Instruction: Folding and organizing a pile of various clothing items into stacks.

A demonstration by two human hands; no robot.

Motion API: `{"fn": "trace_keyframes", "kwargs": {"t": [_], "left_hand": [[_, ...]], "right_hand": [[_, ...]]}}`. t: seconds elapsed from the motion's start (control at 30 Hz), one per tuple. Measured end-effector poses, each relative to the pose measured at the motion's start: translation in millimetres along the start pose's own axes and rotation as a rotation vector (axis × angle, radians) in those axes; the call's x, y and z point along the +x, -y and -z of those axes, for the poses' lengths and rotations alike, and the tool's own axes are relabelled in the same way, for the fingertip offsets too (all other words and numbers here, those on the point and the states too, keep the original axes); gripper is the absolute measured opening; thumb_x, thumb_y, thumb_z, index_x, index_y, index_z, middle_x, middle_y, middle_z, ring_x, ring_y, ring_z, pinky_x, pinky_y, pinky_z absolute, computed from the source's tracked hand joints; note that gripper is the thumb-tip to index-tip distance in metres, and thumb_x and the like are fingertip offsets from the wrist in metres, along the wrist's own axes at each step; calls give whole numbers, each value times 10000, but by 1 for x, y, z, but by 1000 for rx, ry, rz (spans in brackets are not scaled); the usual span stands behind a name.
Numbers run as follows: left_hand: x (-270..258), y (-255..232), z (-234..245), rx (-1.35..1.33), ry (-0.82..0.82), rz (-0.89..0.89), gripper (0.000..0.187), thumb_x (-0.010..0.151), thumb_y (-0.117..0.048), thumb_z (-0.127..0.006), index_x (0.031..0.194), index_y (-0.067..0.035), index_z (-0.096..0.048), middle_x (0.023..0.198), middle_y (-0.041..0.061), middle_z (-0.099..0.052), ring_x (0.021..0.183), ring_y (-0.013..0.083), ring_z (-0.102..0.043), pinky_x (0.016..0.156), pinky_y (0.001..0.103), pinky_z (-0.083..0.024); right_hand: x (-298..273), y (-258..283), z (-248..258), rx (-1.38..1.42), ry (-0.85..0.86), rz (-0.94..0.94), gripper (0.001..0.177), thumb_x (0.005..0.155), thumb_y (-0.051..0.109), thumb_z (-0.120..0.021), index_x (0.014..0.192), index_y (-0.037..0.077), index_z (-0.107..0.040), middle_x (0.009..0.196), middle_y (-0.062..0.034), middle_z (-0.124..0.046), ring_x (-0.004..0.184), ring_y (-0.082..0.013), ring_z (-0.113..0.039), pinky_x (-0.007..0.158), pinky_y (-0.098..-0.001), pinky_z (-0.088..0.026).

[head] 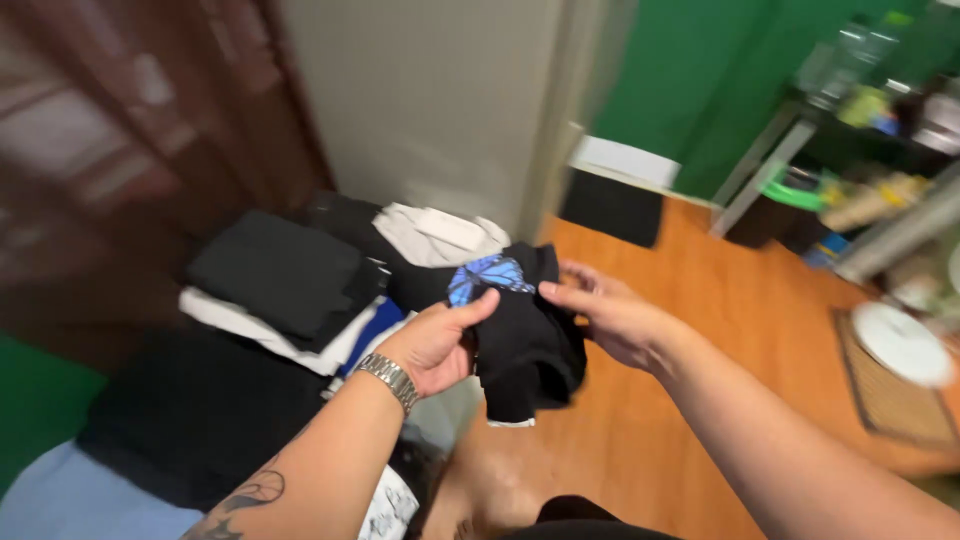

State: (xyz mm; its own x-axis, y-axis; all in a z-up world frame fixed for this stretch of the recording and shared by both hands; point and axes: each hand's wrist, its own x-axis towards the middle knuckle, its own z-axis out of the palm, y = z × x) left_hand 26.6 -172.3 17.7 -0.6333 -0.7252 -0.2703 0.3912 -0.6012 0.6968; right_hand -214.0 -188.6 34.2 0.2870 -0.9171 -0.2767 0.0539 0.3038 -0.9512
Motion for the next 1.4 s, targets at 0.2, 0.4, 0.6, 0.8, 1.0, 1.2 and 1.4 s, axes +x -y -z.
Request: {"fn": "trace_keyframes", "kwargs": {"t": [0.2,0.4,0.6,0.8,1.0,1.2,1.4], "left_hand": [[11,-33,70,76,-349,-191,462,1007,-323,-650,1316,20,-625,1204,108,-736,1060,221,-719,901,388,-578],[2,-49,118,-71,-763,-345,352,948,-296,-661,1240,-109,-601,1098,29,-718,885,173,-708,713,376,-569],[7,-54,160,-218,-1178,-474,562,923,-169,-712,1422,-178,-454,1138,89,-690,814,179,-662,618,342,-510],[-6,-66,172,-132,-1370,-617,694,871,-15,-663,1484,-234,-420,1265,28,-691,789,138,-660,508,298,-472],[-17,-58,244,2,-1421,-730,666,878,12,-638,1462,-259,-470,1327,61,-656,722,174,-593,456,303,-426],[-20,-71,282,40,-1409,-806,675,887,2,-624,1468,-278,-427,1430,103,-592,968,230,-664,532,368,-537],[-29,-68,317,417,-1653,-604,898,859,-159,-795,1572,-269,-262,1570,184,-347,1321,354,-578,1015,418,-545]], "right_hand": [[114,4,-23,-5,435,-218,596,936,319,-692,1427,19,-536,1281,-88,-684,1146,-219,-650,990,-411,-498],[234,13,-75,36,640,-207,479,849,31,-655,1307,130,-559,1171,-60,-725,1057,-202,-695,897,-381,-586],[334,-1,-119,-172,800,-222,519,869,-66,-627,1353,115,-584,1064,-6,-692,970,-169,-675,792,-351,-551],[370,-8,-170,-216,874,-188,536,873,-48,-604,1375,130,-541,1196,-36,-672,1058,-181,-654,817,-339,-574],[392,-14,-204,-222,912,-198,654,840,-38,-620,1462,95,-468,1250,-65,-623,1065,-224,-605,796,-389,-526],[433,-31,-233,-326,801,3,752,823,-72,-664,1513,108,-425,1306,-62,-618,1129,-203,-590,881,-327,-503],[453,-68,-256,-330,832,300,821,812,-86,-672,1553,99,-370,1527,-101,-468,1414,-248,-446,1132,-337,-402]]}}
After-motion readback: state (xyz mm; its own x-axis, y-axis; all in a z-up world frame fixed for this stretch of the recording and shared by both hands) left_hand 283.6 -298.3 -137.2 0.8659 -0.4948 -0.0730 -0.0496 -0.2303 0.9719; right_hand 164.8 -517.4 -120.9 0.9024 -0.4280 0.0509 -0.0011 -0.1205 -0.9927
